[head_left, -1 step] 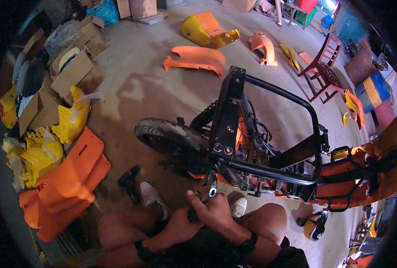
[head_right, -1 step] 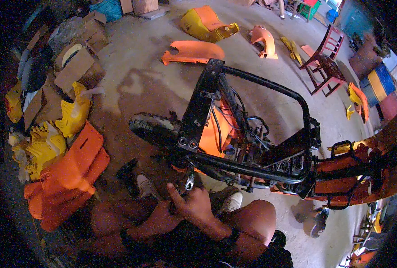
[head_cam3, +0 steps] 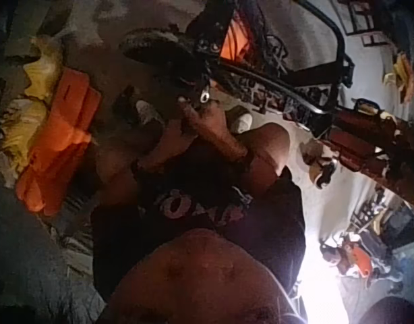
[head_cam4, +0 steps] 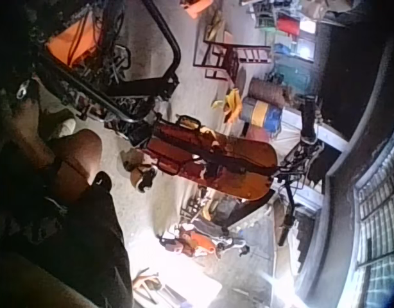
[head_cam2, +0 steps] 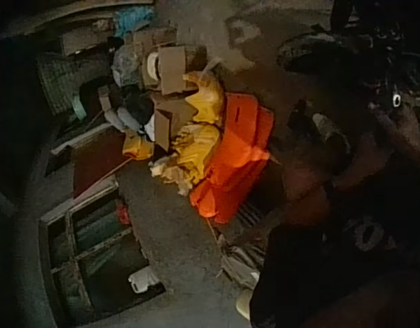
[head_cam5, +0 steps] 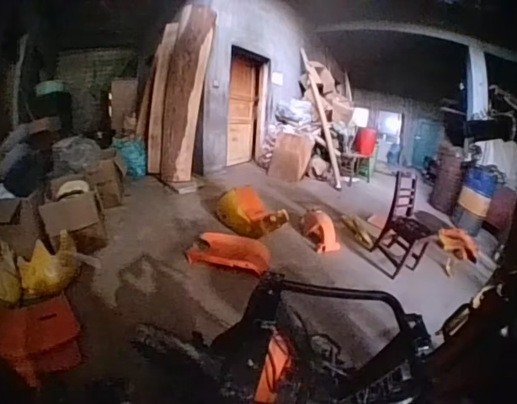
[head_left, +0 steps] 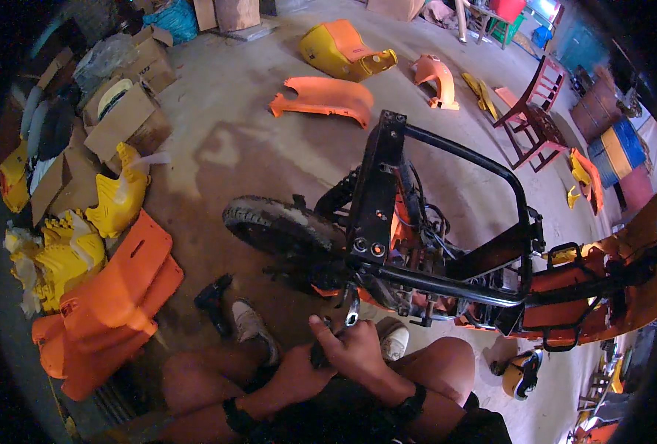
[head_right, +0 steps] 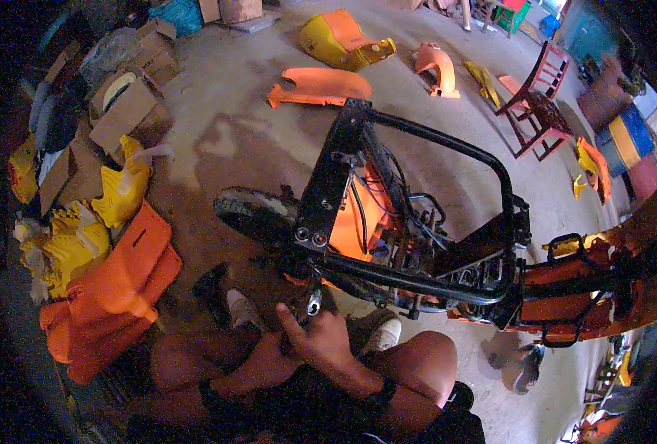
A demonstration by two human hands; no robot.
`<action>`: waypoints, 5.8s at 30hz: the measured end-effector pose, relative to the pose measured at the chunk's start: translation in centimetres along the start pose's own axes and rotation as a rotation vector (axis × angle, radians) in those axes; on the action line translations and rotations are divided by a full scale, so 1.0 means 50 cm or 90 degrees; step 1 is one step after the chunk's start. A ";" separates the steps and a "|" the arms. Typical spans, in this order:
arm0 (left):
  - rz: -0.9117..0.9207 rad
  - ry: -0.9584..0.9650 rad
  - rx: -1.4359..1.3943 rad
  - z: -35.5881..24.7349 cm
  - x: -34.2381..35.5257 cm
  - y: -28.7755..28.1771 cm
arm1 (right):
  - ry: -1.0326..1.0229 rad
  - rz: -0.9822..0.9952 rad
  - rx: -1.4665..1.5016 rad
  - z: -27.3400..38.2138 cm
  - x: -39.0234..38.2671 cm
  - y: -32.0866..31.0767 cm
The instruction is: Tighten and adjust components on a motorcycle frame using wrenches.
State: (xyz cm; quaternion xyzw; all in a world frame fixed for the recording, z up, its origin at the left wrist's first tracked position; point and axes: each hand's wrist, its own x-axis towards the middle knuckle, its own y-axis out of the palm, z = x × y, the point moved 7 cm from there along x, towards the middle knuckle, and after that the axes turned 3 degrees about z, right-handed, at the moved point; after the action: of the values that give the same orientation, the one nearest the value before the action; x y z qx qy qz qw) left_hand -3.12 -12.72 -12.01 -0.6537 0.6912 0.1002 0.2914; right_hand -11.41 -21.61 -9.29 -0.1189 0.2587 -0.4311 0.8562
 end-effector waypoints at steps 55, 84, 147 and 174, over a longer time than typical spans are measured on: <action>0.019 -0.015 0.003 0.002 -0.002 0.001 | -0.036 -0.015 0.004 0.027 -0.005 -0.012; 0.013 -0.023 -0.003 -0.007 -0.001 0.004 | -0.060 -0.052 0.015 0.023 -0.007 -0.016; -0.013 0.019 0.021 -0.028 -0.006 -0.005 | -0.095 -0.044 -0.010 0.027 -0.004 -0.011; 0.005 -0.027 0.058 -0.001 0.004 0.001 | -0.009 0.007 -0.035 -0.003 0.000 0.003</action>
State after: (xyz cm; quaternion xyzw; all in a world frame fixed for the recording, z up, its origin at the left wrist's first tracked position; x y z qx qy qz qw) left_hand -3.17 -12.92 -12.07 -0.6348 0.6914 0.0836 0.3346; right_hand -11.39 -21.49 -9.49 -0.1442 0.2653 -0.4186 0.8565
